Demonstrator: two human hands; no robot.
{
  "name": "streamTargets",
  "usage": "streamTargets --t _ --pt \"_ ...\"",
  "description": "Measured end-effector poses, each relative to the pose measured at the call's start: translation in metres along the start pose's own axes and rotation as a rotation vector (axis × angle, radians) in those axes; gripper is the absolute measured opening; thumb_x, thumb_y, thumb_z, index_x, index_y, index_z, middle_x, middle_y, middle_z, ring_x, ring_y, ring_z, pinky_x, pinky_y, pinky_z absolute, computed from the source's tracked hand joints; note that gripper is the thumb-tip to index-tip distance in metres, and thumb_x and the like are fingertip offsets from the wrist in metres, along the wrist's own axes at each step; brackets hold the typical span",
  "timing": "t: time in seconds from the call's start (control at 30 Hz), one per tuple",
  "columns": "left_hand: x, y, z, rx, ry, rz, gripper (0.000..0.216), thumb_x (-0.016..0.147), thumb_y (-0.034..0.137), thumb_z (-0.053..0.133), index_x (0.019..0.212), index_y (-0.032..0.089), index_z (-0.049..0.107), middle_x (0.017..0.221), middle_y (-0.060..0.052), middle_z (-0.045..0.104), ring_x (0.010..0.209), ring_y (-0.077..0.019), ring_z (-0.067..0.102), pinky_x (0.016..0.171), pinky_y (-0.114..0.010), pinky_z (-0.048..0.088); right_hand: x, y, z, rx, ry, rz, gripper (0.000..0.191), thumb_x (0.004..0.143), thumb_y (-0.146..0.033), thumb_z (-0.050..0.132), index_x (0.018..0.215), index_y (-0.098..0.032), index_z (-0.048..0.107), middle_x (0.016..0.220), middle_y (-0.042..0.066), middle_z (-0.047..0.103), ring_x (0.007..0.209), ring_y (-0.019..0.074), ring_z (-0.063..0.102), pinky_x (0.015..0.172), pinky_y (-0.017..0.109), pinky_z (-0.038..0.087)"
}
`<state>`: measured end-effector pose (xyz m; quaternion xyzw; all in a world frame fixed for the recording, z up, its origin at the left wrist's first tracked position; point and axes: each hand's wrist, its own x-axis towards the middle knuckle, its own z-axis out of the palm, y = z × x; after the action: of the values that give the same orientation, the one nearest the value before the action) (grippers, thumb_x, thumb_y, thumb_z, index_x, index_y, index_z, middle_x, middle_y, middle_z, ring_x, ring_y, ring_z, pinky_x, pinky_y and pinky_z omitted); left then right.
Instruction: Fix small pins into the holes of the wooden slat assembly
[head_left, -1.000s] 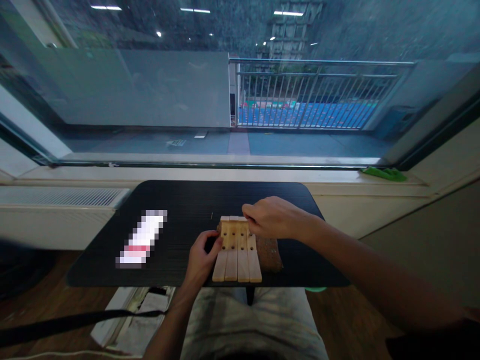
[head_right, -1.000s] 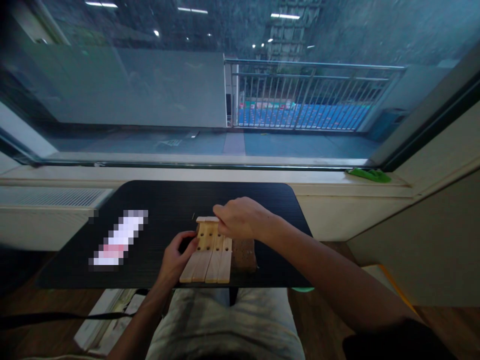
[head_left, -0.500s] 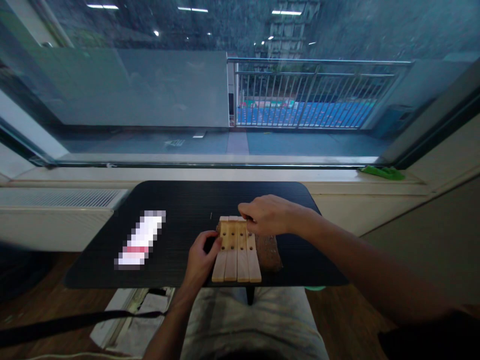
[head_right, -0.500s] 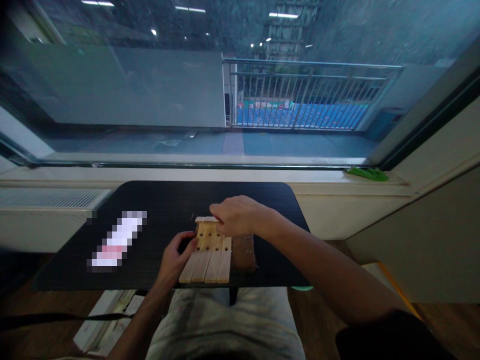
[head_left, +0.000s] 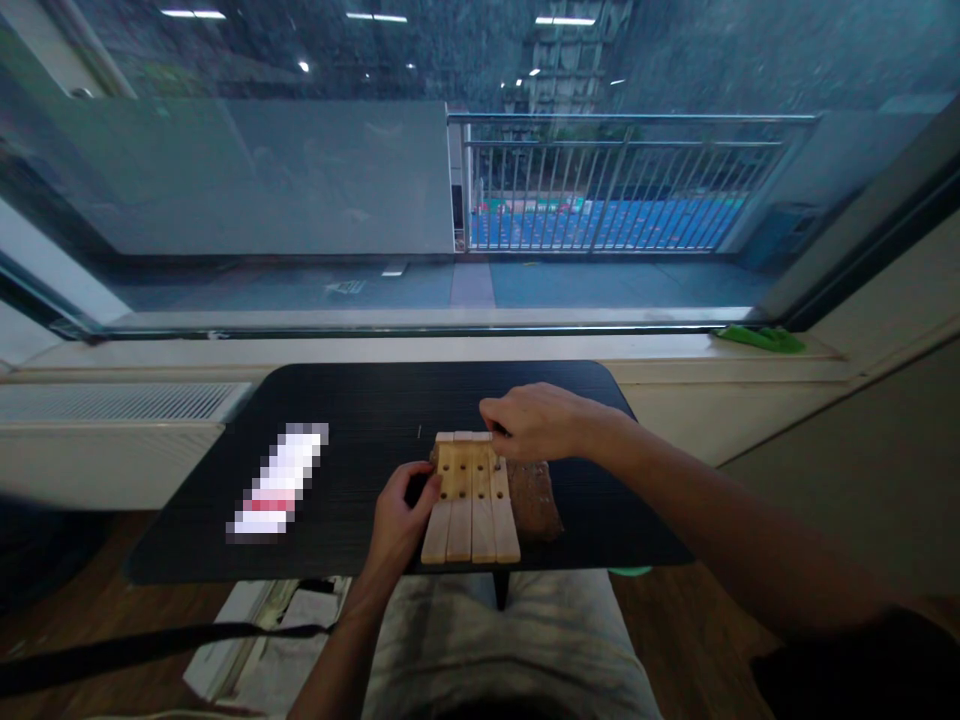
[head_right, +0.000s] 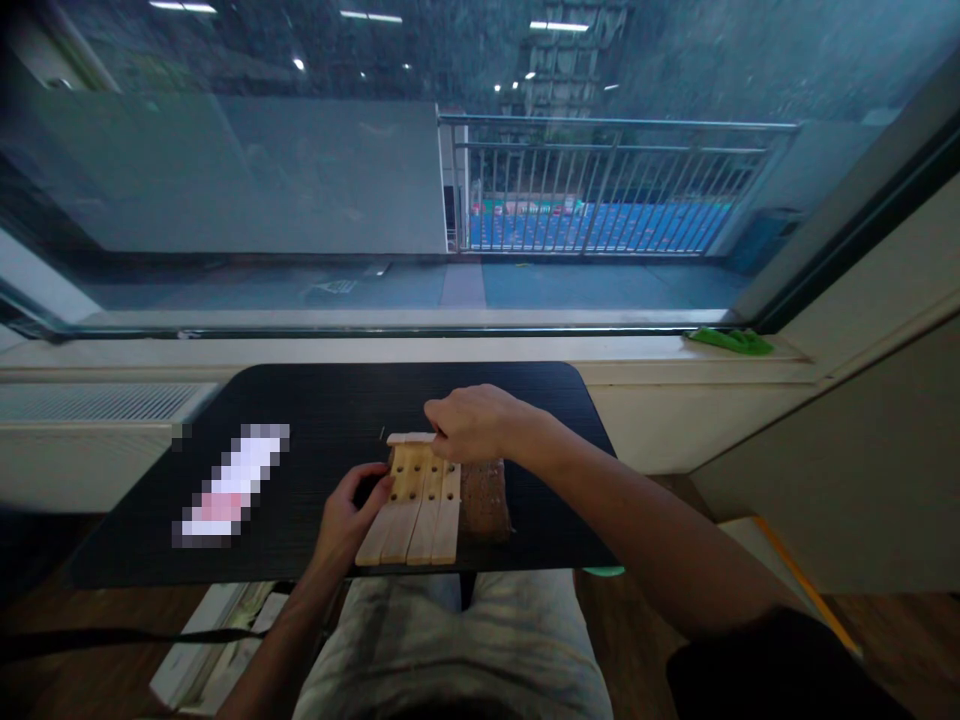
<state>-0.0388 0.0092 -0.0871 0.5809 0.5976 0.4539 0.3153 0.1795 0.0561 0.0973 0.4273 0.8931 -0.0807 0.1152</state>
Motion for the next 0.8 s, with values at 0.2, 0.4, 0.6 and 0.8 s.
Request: streamTargets --t 0.2,0.4,0.6,0.8 --pt "0.0005 -0.0014 0.0009 0.006 0.007 -0.010 0.037 0.075 0.052 0.063 0.091 0.020 0.070 0.096 -0.010 0.075 0.095 -0.0284 0.069 0.089 -0.042 0.054 0.0003 -0.0016 -0.0008 0.006 -0.004 0.017 0.033 0.094 -0.033 0.047 0.109 -0.014 0.069 0.097 0.017 0.077 0.089 0.0278 0.071 0.066 0.033 0.043" --pt "0.0000 -0.0014 0.0009 -0.001 0.000 -0.011 0.037 0.075 0.052 0.062 0.092 0.020 0.070 0.097 -0.010 0.075 0.095 -0.0283 0.069 0.089 -0.042 0.054 -0.0011 -0.0073 -0.0037 0.004 -0.026 0.049 0.034 0.095 -0.031 0.047 0.113 -0.012 0.069 0.101 0.020 0.076 0.094 0.0291 0.072 0.071 0.035 0.047" --pt "-0.0001 -0.0022 0.0018 0.000 0.003 -0.013 0.036 0.075 0.051 0.063 0.092 0.020 0.069 0.097 -0.010 0.075 0.096 -0.0277 0.069 0.089 -0.041 0.054 -0.0017 -0.0093 -0.0039 -0.012 -0.028 0.054 0.035 0.097 -0.027 0.044 0.116 -0.009 0.068 0.104 0.022 0.076 0.097 0.0301 0.073 0.072 0.035 0.048" --pt "-0.0010 0.0000 0.0011 0.007 0.000 -0.003 0.035 0.077 0.051 0.063 0.093 0.020 0.070 0.097 -0.009 0.075 0.096 -0.0273 0.069 0.089 -0.040 0.054 -0.0028 -0.0102 -0.0051 0.005 -0.046 0.075 0.035 0.097 -0.027 0.044 0.116 -0.008 0.068 0.105 0.023 0.076 0.099 0.0312 0.074 0.072 0.035 0.049"
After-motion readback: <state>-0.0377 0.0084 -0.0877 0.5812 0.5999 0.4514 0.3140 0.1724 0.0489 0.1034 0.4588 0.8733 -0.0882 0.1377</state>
